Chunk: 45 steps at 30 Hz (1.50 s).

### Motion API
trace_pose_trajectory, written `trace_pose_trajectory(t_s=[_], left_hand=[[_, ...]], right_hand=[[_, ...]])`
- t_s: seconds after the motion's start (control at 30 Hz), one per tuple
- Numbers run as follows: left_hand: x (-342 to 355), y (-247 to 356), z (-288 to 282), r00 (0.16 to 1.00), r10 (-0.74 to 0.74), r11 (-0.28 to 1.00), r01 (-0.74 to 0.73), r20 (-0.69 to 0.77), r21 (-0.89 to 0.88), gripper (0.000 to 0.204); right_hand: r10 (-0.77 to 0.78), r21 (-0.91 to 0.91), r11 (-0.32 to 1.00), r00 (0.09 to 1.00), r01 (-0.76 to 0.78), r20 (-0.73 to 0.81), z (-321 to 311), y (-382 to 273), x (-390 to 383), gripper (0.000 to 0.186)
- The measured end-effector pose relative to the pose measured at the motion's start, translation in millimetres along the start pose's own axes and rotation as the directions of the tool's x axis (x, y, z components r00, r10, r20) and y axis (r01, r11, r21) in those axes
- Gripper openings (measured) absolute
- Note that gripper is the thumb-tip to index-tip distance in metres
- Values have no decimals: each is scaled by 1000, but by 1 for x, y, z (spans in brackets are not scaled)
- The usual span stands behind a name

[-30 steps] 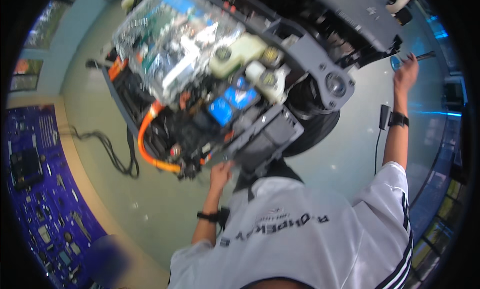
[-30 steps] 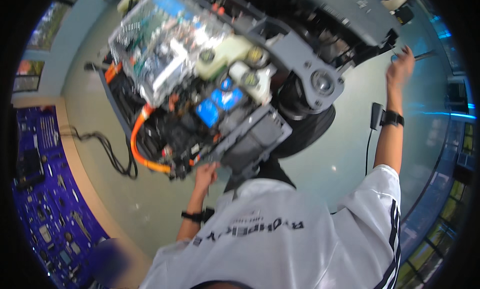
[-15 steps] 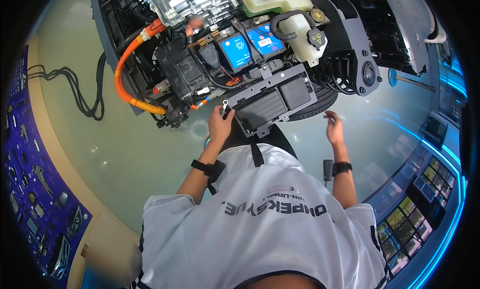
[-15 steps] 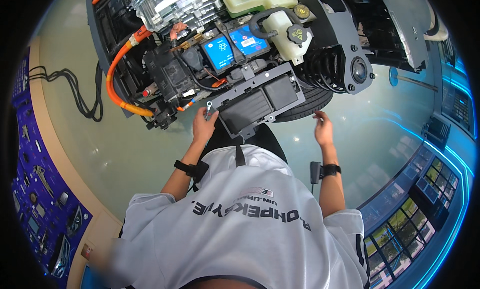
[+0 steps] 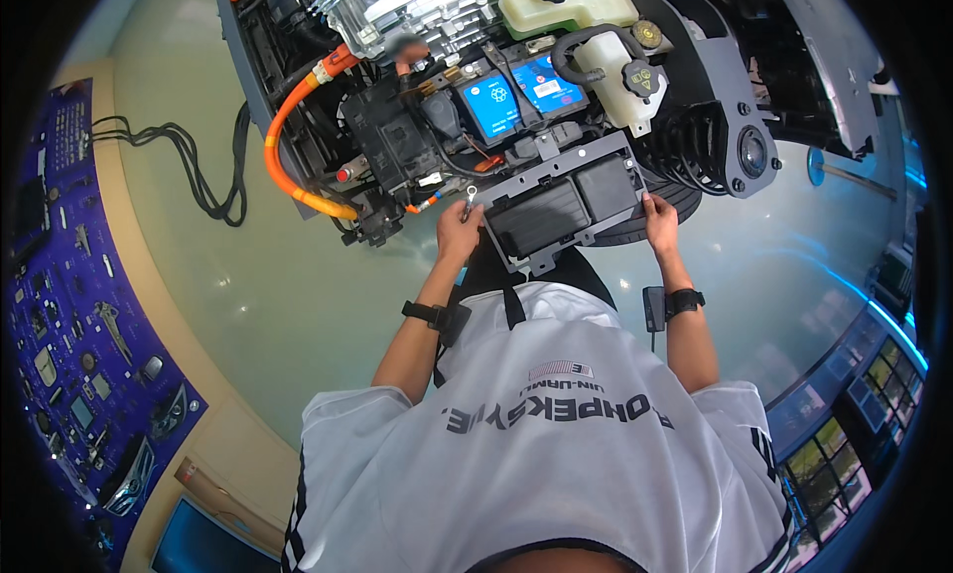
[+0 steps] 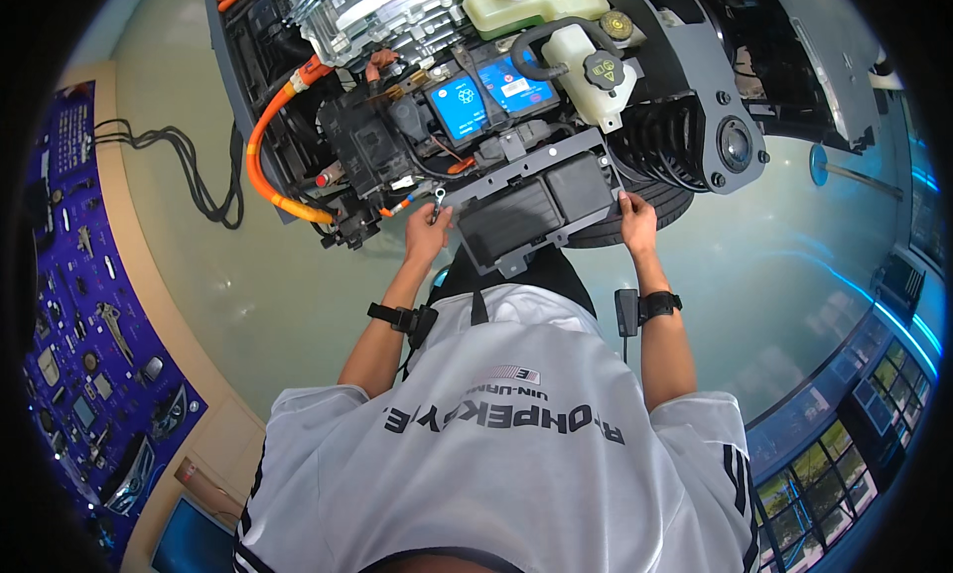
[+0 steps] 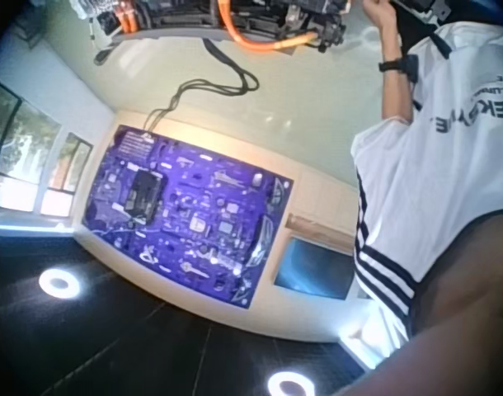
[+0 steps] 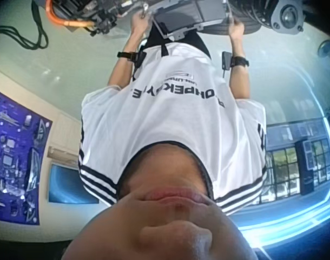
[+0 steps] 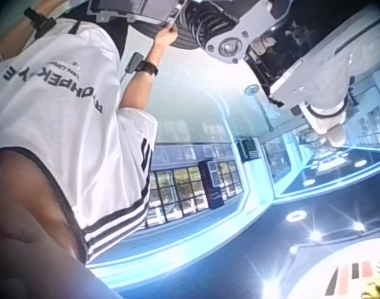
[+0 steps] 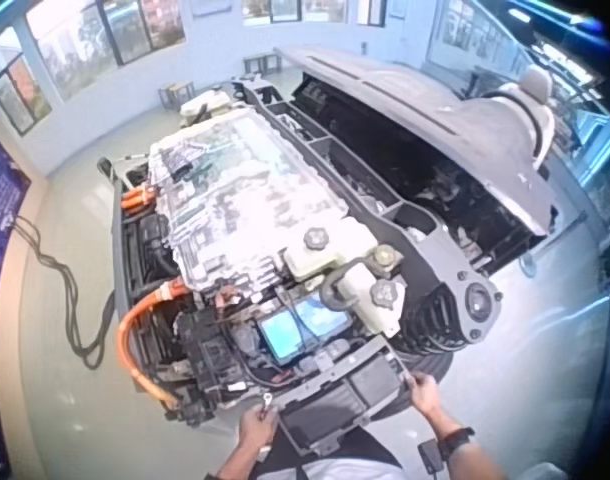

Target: Loosening and tightening bolts on the internal components of an electric vehicle using a wrench.

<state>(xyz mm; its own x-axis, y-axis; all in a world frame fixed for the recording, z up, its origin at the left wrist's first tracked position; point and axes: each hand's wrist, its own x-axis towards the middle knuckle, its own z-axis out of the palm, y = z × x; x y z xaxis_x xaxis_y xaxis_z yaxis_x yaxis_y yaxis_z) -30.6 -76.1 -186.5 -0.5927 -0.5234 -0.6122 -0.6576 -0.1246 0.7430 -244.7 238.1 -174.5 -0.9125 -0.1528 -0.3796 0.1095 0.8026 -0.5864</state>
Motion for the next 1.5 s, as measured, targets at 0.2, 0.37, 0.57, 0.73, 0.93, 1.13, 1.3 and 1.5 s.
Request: trace_pose_trajectory(t_s=[0.2,0.37,0.57,0.73,0.93,1.13,1.3,1.5], left_hand=[[0,-1,6,998,-55,993,56,10,-106,23],[5,8,5,998,-41,997,44,49,-66,25],[2,6,9,996,-83,996,83,16,-11,25],[-6,-5,22,999,-16,1000,16,-31,5,40],[-28,2,32,996,-91,993,90,-7,-72,58],[-34,1,41,982,-20,990,46,-187,133,59],[-35,-2,46,950,113,967,-38,-291,253,52],[-36,2,42,945,90,956,6,-313,292,53]], right_hand=[[-5,218,976,1000,5,-4,9,19,3,34],[13,308,952,1000,-5,-24,13,17,-2,32],[13,365,931,999,0,-34,16,24,2,33],[11,381,925,1000,-9,-5,9,14,-4,33],[-144,-91,988,965,127,-220,-9,-29,-28,35],[-270,-250,939,956,236,-115,-6,-44,-47,41],[81,-103,991,993,-90,-88,4,-12,-25,51],[446,383,697,784,-606,431,-3,-39,-31,40]])
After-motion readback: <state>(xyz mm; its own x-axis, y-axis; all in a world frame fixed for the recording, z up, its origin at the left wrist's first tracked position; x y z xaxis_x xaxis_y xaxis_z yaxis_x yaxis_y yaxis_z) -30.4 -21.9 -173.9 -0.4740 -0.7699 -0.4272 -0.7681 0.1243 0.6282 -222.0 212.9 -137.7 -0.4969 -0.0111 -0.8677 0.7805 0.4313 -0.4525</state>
